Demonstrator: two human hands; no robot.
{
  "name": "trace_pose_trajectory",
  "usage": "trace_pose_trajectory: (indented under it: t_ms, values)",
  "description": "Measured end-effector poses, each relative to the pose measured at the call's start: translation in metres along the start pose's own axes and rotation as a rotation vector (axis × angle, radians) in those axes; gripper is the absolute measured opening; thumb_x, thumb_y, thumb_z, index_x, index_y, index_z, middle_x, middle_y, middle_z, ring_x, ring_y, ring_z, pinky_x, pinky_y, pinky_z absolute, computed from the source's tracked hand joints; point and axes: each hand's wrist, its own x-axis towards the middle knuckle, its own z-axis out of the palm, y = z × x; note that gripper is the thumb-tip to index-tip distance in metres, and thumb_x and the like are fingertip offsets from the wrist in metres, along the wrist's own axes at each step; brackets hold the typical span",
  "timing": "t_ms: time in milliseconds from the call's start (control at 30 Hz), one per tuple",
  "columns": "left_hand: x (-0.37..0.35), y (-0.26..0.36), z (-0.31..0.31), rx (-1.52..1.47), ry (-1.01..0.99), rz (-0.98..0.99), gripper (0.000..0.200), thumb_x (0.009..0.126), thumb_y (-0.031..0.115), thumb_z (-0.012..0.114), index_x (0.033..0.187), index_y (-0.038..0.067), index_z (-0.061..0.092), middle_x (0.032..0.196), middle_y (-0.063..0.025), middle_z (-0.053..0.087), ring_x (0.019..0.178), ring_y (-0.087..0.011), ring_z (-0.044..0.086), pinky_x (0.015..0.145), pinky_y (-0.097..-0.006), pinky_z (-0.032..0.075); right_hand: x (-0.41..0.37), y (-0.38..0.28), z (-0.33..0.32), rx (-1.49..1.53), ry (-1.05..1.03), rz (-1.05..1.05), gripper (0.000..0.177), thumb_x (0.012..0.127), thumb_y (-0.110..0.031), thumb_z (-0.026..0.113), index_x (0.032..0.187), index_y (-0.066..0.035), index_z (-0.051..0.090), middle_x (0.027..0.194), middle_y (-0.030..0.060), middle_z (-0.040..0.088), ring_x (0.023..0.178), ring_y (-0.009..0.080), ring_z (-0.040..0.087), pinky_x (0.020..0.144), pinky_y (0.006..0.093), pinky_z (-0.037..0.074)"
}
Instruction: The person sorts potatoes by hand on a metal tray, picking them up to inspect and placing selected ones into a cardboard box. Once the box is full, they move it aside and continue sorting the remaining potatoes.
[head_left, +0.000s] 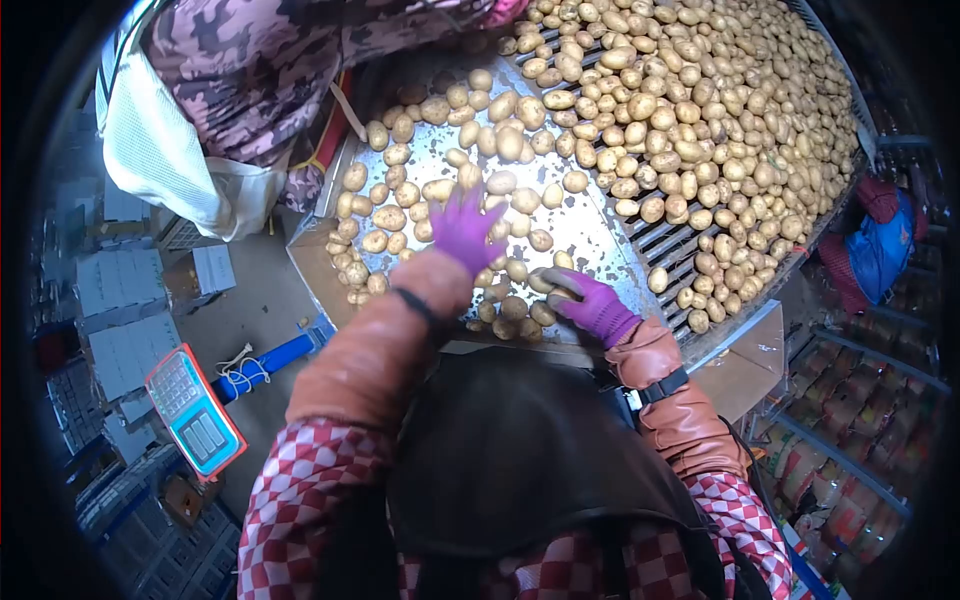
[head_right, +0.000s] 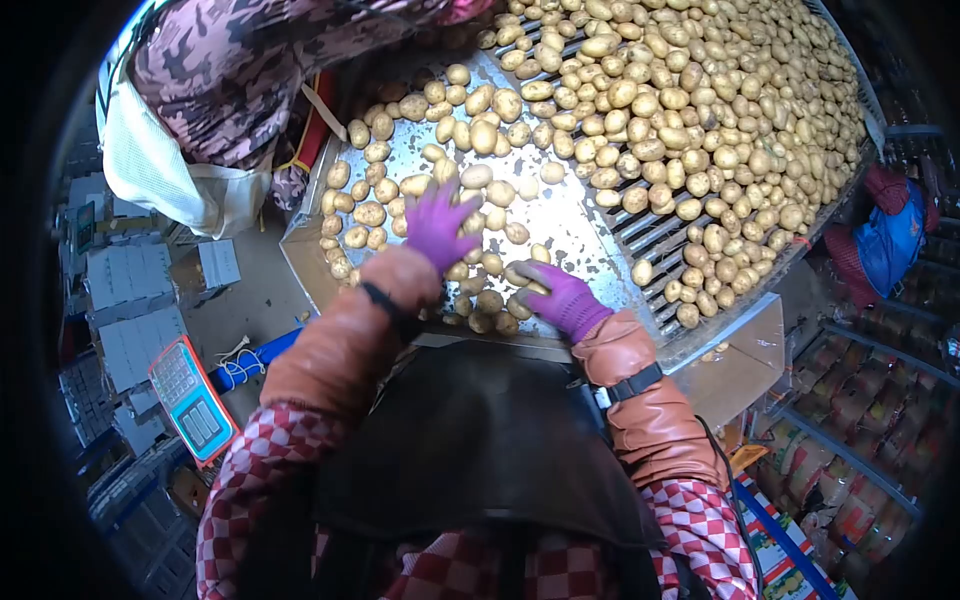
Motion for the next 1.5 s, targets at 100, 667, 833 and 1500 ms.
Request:
trace_pose_trajectory:
  t_ms: [100, 667, 833, 1500]
  values:
    - [-0.049, -0.009, -0.014, -0.090, -0.022, -0.027, 0.065, 0.076, 0.048, 0.069, 0.136, 0.027, 0.053, 0.147, -0.0130, 0.039, 0.136, -0.0389, 0.032, 0.109, -0.0630, 0.017, 0.002, -0.003, -0.018, 0.144, 0.089, 0.072, 0.044, 0.088, -0.023, 0.068, 0.128, -0.007, 0.060, 0.129, 0.0135, 0.060, 0.118, 0.0221, 0.058, 0.100, 0.0323, 0.045]
    - [-0.135, -0.021, -0.031, -0.159, 0.220, -0.092, 0.046, 0.071, 0.031, 0.074, 0.112, 0.014, 0.062, 0.129, -0.0118, 0.053, 0.114, -0.0408, 0.050, 0.089, -0.0535, 0.040, 0.250, -0.055, -0.055, -1.080, 0.501, -0.206, 0.038, 0.087, -0.033, 0.064, 0.118, -0.011, 0.061, 0.116, 0.0136, 0.061, 0.103, 0.0332, 0.059, 0.088, 0.0457, 0.047]
    - [-0.099, -0.052, -0.044, -0.168, 0.156, -0.187, 0.038, 0.075, 0.022, 0.068, 0.111, 0.011, 0.063, 0.122, -0.0135, 0.058, 0.112, -0.0377, 0.052, 0.087, -0.0488, 0.042, 0.206, -0.031, -0.050, -1.000, 0.231, -0.032, 0.054, 0.080, -0.038, 0.068, 0.127, -0.014, 0.056, 0.126, 0.0174, 0.058, 0.107, 0.0352, 0.060, 0.093, 0.0452, 0.048]
    - [0.037, -0.073, -0.034, -0.860, 0.317, -0.203, 0.037, 0.095, 0.023, 0.060, 0.126, 0.003, 0.061, 0.121, -0.0133, 0.064, 0.111, -0.0175, 0.060, 0.094, -0.0296, 0.047, -0.292, 0.181, -0.109, 1.609, 1.436, 0.132, 0.061, 0.094, -0.056, 0.041, 0.138, -0.013, 0.047, 0.133, 0.0158, 0.056, 0.100, 0.0252, 0.062, 0.074, 0.0330, 0.055]
